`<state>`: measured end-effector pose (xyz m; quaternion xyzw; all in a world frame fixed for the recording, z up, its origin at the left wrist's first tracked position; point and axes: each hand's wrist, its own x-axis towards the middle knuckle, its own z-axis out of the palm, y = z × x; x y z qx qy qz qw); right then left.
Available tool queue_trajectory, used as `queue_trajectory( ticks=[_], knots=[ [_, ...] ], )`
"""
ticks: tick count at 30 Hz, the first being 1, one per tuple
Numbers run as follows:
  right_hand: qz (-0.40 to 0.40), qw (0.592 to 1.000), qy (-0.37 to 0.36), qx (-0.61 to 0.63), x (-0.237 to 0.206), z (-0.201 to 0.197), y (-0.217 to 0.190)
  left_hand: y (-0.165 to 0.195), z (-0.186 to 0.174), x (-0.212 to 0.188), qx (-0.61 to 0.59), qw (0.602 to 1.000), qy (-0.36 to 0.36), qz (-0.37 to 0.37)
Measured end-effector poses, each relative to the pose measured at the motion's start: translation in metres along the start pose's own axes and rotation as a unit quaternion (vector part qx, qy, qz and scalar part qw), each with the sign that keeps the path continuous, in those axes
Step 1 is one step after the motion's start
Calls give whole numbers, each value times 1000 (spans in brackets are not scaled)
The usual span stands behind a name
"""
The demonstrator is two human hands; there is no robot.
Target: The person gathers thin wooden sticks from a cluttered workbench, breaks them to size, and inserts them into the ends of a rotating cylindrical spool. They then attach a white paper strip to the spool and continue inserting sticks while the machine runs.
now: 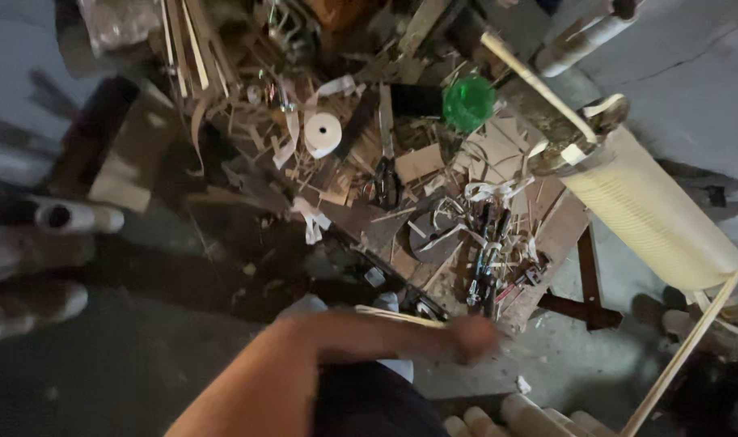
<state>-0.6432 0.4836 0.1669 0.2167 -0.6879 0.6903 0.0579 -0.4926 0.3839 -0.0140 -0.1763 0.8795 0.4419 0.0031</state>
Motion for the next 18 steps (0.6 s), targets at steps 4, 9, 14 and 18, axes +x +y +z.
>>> queue_trajectory(
  ticks=[4, 9, 14, 18],
  knots=[
    [70, 978, -128, 146, -65, 18, 16, -43, -75, -93, -43, 981, 188, 31],
    [216, 764, -456, 401, -144, 96, 13, -3, -164, -207, -187, 922, 339, 0],
    [401, 755, -409, 319, -174, 151, -42, 34, -202, -265, -159, 876, 455, -21],
    [399, 755, -426, 299, -186, 179, -64, 35, -209, -283, -94, 863, 496, -31]
  ],
)
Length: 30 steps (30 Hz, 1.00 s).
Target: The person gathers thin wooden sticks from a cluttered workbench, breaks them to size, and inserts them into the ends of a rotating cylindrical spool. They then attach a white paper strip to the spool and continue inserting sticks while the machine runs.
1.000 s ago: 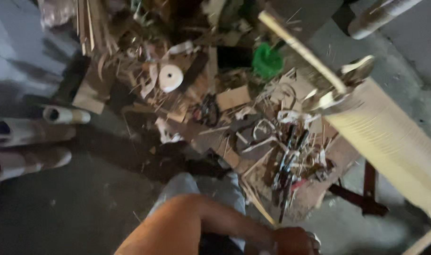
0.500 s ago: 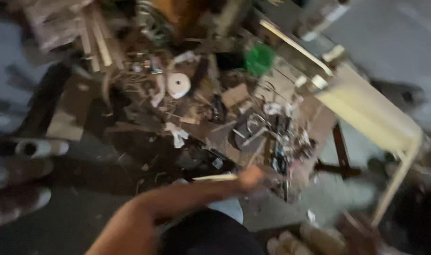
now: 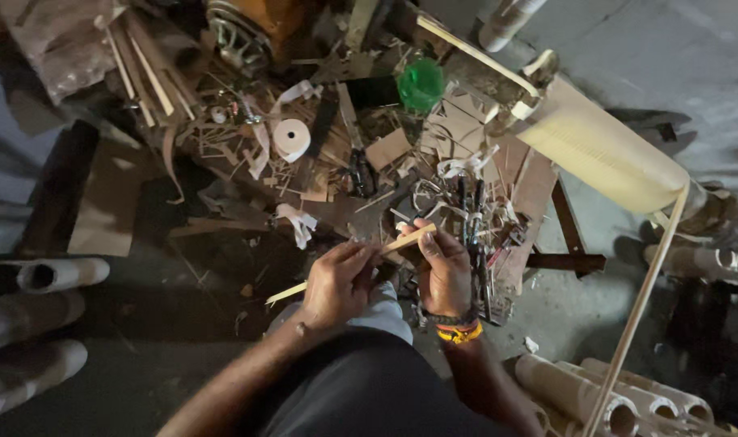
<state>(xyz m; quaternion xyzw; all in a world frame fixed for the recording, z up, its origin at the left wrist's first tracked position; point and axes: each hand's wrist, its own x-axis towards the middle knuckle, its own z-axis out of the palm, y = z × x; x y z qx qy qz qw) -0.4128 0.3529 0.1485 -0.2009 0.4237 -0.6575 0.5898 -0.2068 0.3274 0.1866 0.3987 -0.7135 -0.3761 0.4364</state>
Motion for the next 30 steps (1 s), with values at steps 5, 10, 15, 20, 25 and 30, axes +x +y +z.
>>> queue_trajectory(
  ticks=[5, 10, 15, 20, 25, 30],
  knots=[
    [45, 997, 31, -49, 16, 13, 15, -16, -9, -4, 6, 997, 40, -61],
    [13, 977, -8, -211, 25, 20, 33, -39, -15, -13, -22, 990, 17, -135],
    [76, 947, 1, -313, 30, 8, 53, -53, -18, -17, -17, 992, 45, -114],
    [31, 974, -46, -220, 85, -16, 80, -61, -39, -11, 18, 979, 76, -188],
    [-179, 735, -23, -654, 184, -16, 128, -61, -64, -6, 37, 980, 131, -146],
    [-133, 614, 2, -778, 210, 2, 149, -56, -76, -5, 72, 974, 176, -126]
  ],
)
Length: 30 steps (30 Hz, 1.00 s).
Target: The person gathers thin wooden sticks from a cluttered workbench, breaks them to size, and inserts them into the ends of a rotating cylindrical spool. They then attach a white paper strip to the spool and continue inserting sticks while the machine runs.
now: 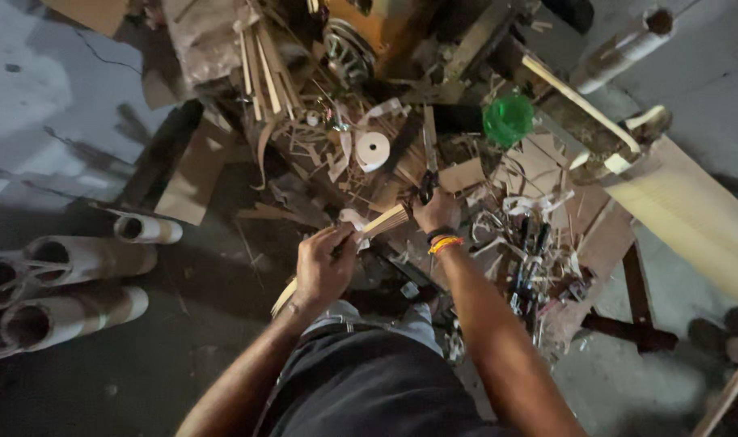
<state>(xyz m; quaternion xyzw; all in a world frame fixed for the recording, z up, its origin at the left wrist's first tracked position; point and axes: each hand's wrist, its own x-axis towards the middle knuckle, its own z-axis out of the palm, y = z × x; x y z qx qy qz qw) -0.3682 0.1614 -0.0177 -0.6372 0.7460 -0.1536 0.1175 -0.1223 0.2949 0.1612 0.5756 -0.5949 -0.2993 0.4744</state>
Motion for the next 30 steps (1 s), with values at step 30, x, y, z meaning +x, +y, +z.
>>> queue_trajectory(
  ticks=[30],
  knots=[
    [-88, 695, -359, 617, -196, -155, 10, 34, 12, 37, -11, 991, -109, 78]
  ],
)
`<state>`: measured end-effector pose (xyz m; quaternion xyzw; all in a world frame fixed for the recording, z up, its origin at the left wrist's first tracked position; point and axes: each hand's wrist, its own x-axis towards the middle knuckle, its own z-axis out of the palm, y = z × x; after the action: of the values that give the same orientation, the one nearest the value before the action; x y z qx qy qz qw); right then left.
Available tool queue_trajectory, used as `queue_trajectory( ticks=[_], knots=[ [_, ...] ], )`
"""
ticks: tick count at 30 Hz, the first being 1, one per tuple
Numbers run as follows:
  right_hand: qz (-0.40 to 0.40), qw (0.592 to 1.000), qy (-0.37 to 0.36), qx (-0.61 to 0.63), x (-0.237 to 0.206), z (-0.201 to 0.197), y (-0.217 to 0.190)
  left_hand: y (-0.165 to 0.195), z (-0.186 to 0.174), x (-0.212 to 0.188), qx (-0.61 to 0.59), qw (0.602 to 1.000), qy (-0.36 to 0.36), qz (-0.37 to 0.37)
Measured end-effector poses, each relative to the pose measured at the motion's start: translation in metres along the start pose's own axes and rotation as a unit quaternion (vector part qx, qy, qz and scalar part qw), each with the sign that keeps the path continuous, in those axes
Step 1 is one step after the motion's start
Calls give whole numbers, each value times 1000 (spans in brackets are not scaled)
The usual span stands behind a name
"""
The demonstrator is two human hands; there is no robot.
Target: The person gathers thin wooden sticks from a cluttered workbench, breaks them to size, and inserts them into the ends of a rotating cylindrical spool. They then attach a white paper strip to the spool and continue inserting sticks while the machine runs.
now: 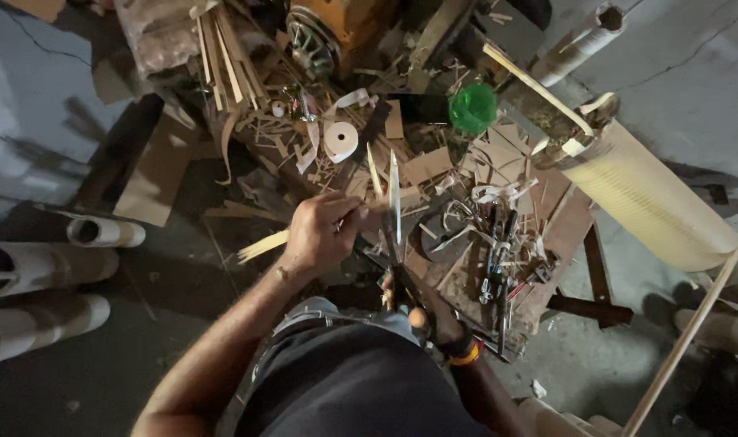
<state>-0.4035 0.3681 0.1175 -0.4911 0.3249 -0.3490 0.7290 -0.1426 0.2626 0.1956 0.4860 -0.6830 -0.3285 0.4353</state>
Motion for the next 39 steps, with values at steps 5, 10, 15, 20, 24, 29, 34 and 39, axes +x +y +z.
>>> queue_trajectory(
  ticks=[5, 10, 15, 20, 24, 29, 34, 39],
  knots=[
    [26, 1000, -10, 8, 7, 5, -13, 6, -7, -1, 42, 999, -11, 29],
    [-13, 1000, -20, -4, 8, 12, -16, 6, -16, 1, 31, 998, -33, 46],
    [75, 992, 36, -91, 19, 6, 1, 6, -23, 3, 37, 997, -37, 50],
    [123, 984, 70, 112, 29, 14, 7, 7, -26, 3, 34, 997, -47, 59],
    [-6, 999, 10, -40, 23, 22, -5, 9, -27, -1, 21, 995, -77, 59],
    [11, 998, 10, -59, 20, 22, -3, 11, -25, -6, 29, 995, -50, 86],
    [137, 980, 87, 117, 19, 15, 28, 10, -19, -7, 33, 996, -61, 56],
    [40, 996, 47, 71, 12, 13, 36, 0, -11, -9, 23, 996, -67, 49]
  ],
)
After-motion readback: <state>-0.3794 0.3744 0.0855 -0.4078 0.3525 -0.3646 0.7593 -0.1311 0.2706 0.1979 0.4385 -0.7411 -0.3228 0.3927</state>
